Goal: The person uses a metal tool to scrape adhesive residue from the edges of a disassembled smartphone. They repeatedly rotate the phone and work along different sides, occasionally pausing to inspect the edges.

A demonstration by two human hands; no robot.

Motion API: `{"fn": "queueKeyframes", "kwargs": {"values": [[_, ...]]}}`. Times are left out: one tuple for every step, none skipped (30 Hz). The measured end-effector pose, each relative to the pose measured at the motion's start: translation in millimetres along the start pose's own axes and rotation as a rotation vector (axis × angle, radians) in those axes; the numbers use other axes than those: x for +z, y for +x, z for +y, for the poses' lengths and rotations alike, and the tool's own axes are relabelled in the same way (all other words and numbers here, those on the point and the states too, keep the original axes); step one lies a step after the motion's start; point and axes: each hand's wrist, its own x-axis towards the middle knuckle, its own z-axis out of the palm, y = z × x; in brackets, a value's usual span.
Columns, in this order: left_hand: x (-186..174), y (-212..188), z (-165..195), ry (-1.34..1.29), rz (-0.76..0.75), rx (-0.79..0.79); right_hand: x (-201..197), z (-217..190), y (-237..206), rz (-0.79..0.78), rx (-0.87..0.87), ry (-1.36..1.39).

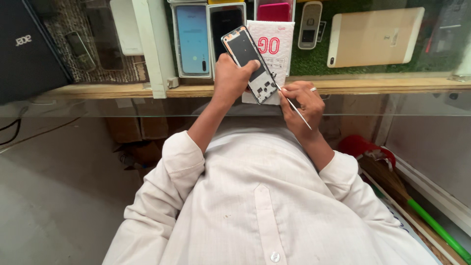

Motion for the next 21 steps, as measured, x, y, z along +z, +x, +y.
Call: {"fn": "queueKeyframes", "kwargs": {"values": [[0,1,0,0.007,0.005,-0.011,2,1,2,0.005,-0.009,0.001],[0,1,1,0.010,0.006,-0.027,3,1,4,0.006,-0.014,-0.003],[1,0,1,0.012,0.005,-0.046,4,1,5,0.004,-0.017,-0.008],[2,-1,1,0.020,-0.003,-0.055,4,1,6,0.000,-0.008,0.001],[2,-1,1,0.029,-0.006,-0.059,5,0,7,-0.001,-0.004,0.014],[1,0,2,0.041,-0.007,-0.056,5,0,8,0.003,-0.005,0.029],[0,0,2,0.040,-0.003,-0.039,5,0,9,0.004,-0.013,0.032],[0,0,2,0.038,0.003,-0.021,4,-1,10,0.004,-0.021,0.035],[-1,0,2,0.035,0.009,-0.008,4,-1,10,0.000,-0.028,0.038],[-1,0,2,0.055,0.018,-0.009,5,-1,11,0.004,-0.027,0.030],[-2,0,2,0.074,0.024,-0.015,6,-1,12,0.006,-0.022,0.018],[-1,-1,1,0.093,0.027,-0.024,7,-1,13,0.007,-0.014,0.005],[-1,-1,0,0.053,0.007,-0.030,8,0,14,-0.004,0.002,0.022],[-1,-1,-1,0.016,-0.011,-0.034,9,1,14,-0.013,0.016,0.041],[-1,0,-1,-0.019,-0.025,-0.034,10,2,14,-0.018,0.027,0.064],[-1,0,-2,-0.003,-0.008,-0.002,9,3,14,-0.024,0.037,0.061],[-1,0,-3,0.011,0.009,0.036,9,3,14,-0.026,0.043,0.056],[-1,1,-3,0.024,0.026,0.076,8,4,14,-0.028,0.047,0.049],[-2,2,-3,0.027,0.026,0.089,8,5,14,-0.026,0.030,0.055],[-2,2,-4,0.032,0.027,0.096,8,5,15,-0.028,0.016,0.063],[-2,1,-4,0.037,0.027,0.098,8,5,15,-0.033,0.006,0.071]]}}
